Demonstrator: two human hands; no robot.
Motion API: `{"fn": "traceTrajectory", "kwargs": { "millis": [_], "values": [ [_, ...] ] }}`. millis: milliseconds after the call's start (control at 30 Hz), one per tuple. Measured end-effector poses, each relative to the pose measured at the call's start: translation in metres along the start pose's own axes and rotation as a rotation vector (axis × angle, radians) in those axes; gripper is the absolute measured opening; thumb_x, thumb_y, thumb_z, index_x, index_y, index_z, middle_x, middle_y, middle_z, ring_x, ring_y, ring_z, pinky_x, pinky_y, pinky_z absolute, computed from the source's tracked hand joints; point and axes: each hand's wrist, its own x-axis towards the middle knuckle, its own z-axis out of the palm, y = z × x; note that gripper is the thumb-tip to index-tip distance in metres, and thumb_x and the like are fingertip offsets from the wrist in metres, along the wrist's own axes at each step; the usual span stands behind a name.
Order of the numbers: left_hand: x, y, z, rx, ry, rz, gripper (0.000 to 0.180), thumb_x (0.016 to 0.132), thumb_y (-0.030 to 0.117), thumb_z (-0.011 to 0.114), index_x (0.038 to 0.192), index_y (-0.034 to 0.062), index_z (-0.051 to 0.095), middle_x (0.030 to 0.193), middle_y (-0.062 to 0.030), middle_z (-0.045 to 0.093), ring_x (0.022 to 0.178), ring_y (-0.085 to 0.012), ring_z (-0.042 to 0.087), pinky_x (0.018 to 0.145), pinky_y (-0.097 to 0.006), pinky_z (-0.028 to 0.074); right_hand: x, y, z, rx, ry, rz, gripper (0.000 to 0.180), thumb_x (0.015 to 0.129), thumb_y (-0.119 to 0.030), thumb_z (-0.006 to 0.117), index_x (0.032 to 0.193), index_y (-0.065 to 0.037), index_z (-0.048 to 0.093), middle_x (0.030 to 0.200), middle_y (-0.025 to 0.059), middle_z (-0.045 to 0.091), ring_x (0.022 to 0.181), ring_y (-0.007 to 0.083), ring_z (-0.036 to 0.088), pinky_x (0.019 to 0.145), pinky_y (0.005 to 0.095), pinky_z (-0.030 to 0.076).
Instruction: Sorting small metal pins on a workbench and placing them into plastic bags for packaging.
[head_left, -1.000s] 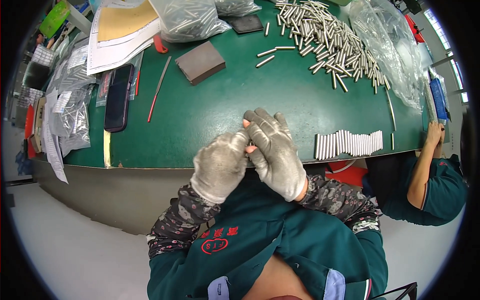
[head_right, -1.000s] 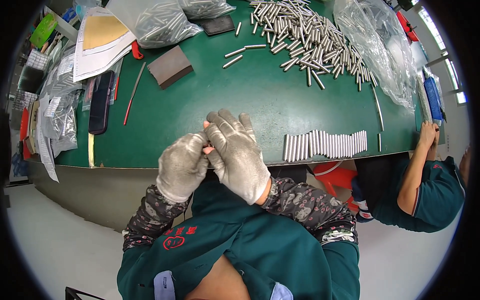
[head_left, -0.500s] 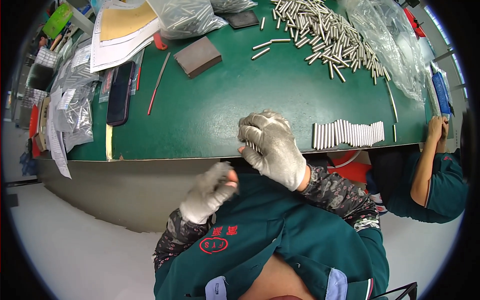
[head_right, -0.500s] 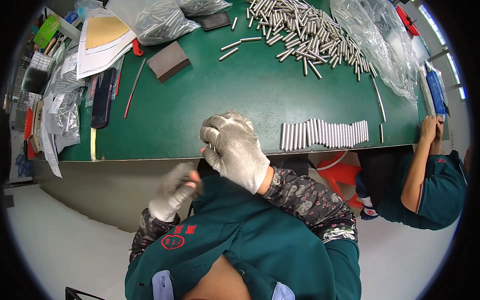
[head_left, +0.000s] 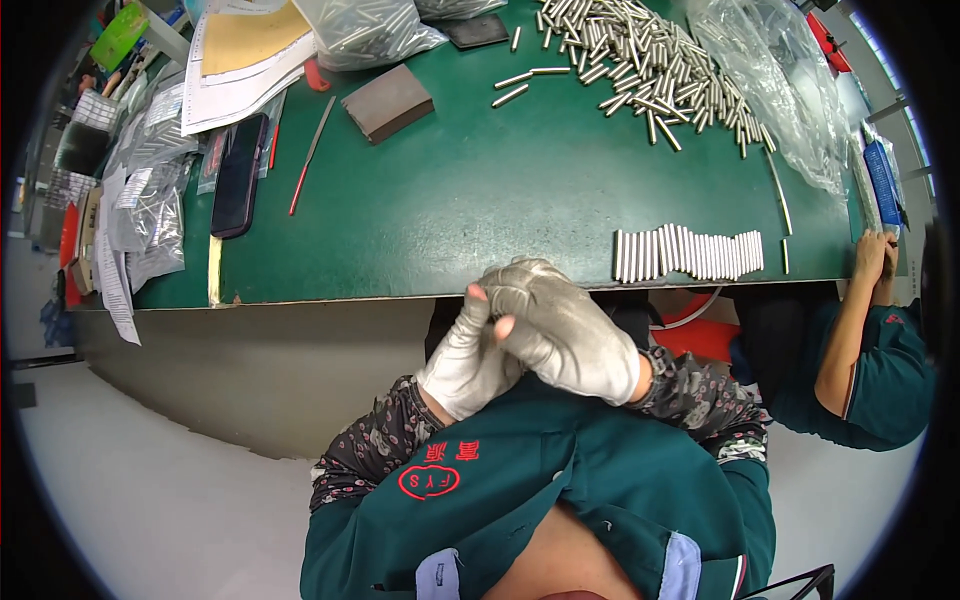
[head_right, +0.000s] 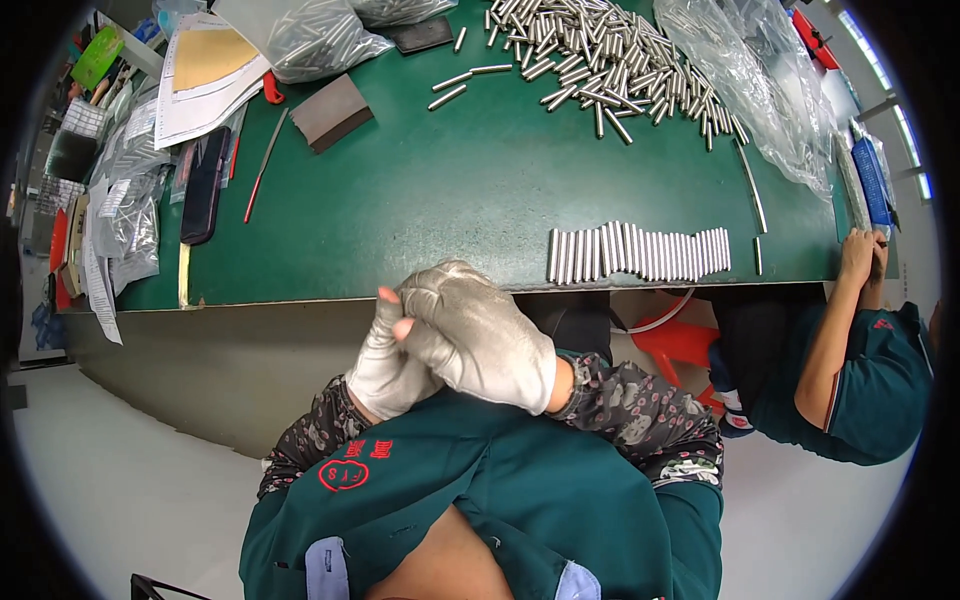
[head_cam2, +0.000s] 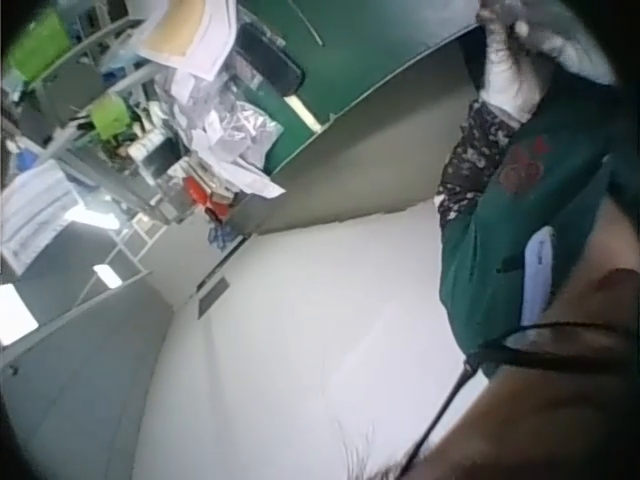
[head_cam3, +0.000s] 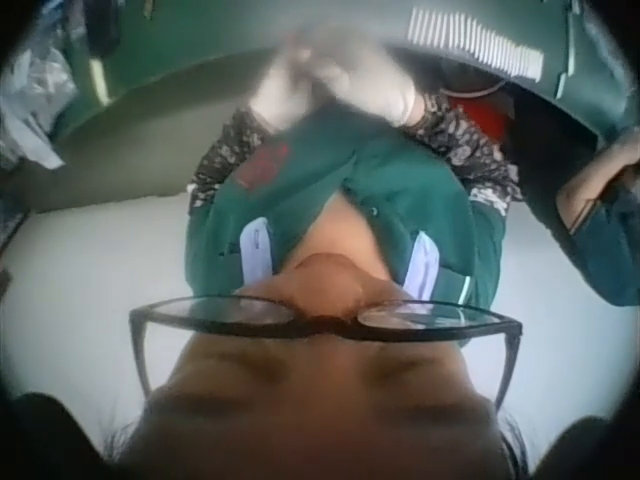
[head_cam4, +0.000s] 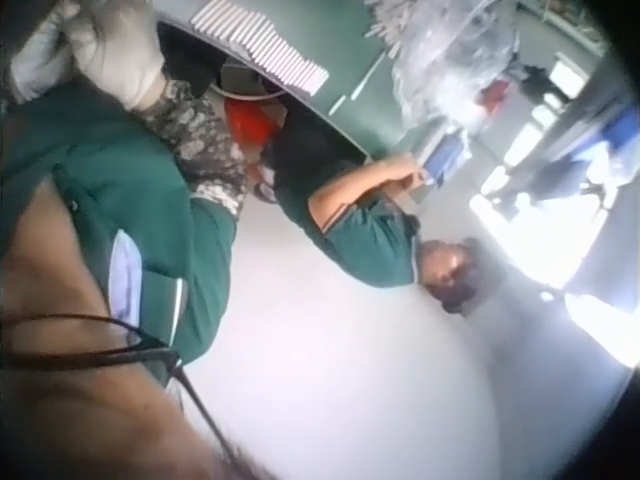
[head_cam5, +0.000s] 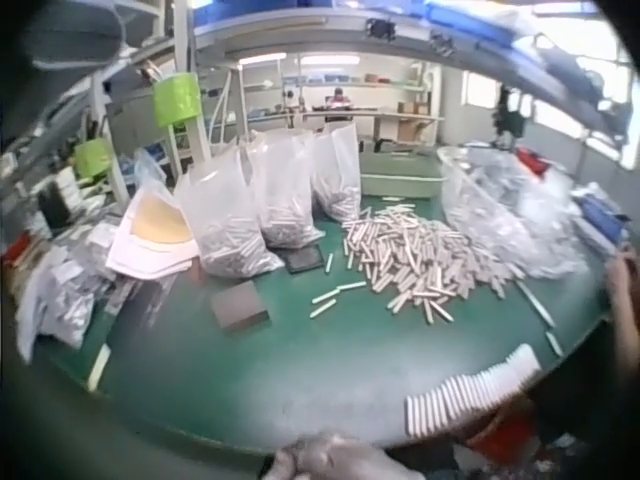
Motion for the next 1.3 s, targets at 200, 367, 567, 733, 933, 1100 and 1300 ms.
{"fn": "traceTrajectory", "kwargs": {
  "millis": [200,367,567,733,933,1100,1300],
  "values": [
    [0.001,0.002,-0.009,0.160,-0.049,-0.083,0.033,0.084,0.009,0.070,0.114,0.0089,0.055,0.102,-0.0004,0.061,0.086,-0.0104,0.059,0.064,-0.023,0.047,0.003,-0.029,-0.012,0.788,0.073,0.613,0.054,0.101,-0.043,0.037,0.127,0.003,0.050,0.123,0.0155,0.057,0.117,0.0257,0.051,0.104,0.0342,0.033],
    [-0.005,0.018,0.031,0.511,0.021,0.014,0.033,0.078,0.000,0.073,0.104,0.0094,0.055,0.081,-0.0008,0.059,0.061,-0.0075,0.053,0.044,-0.018,0.035,0.007,-0.034,-0.023,1.115,0.249,0.249,0.051,0.100,-0.041,0.040,0.128,0.000,0.052,0.129,0.0126,0.055,0.122,0.0202,0.046,0.105,0.0328,0.031],
    [0.039,0.059,0.017,1.106,-0.066,0.695,0.047,0.077,0.007,0.079,0.117,0.0081,0.055,0.102,0.0024,0.061,0.095,-0.0084,0.058,0.088,-0.024,0.047,0.016,-0.010,-0.035,0.013,0.254,0.154,0.038,0.082,-0.010,0.059,0.118,-0.001,0.058,0.083,0.0167,0.060,0.074,0.0318,0.058,0.070,0.0384,0.047],
    [0.070,0.067,-0.010,1.175,-0.161,0.815,0.057,0.076,0.004,0.078,0.125,0.0072,0.048,0.114,0.0004,0.060,0.104,-0.0102,0.057,0.092,-0.025,0.047,0.024,0.016,-0.019,0.019,0.378,0.194,0.035,0.081,-0.009,0.060,0.115,-0.001,0.060,0.081,0.0164,0.060,0.073,0.0300,0.060,0.068,0.0374,0.048],
    [0.075,0.070,-0.005,0.984,-0.217,0.719,0.047,0.079,0.000,0.070,0.122,0.0069,0.050,0.110,-0.0009,0.061,0.100,-0.0108,0.059,0.088,-0.025,0.048,0.030,0.029,-0.011,0.090,0.449,0.185,0.031,0.081,-0.009,0.062,0.110,0.000,0.061,0.080,0.0143,0.060,0.071,0.0257,0.059,0.068,0.0349,0.048],
    [0.080,0.071,-0.013,1.134,-0.151,0.779,0.049,0.078,-0.002,0.071,0.121,0.0069,0.051,0.108,-0.0009,0.061,0.099,-0.0103,0.059,0.088,-0.025,0.049,0.029,0.031,-0.010,0.139,0.479,0.182,0.029,0.079,-0.008,0.062,0.107,0.000,0.062,0.080,0.0138,0.060,0.073,0.0270,0.059,0.069,0.0354,0.048],
    [0.078,0.066,-0.017,1.169,-0.122,0.813,0.057,0.076,-0.005,0.071,0.126,0.0073,0.046,0.108,-0.0005,0.060,0.099,-0.0114,0.059,0.090,-0.027,0.049,0.035,0.009,-0.028,-0.460,0.479,-0.082,0.023,0.069,-0.005,0.069,0.092,-0.009,0.066,0.081,0.0075,0.057,0.078,0.0295,0.056,0.073,0.0400,0.045]
  ]
}}
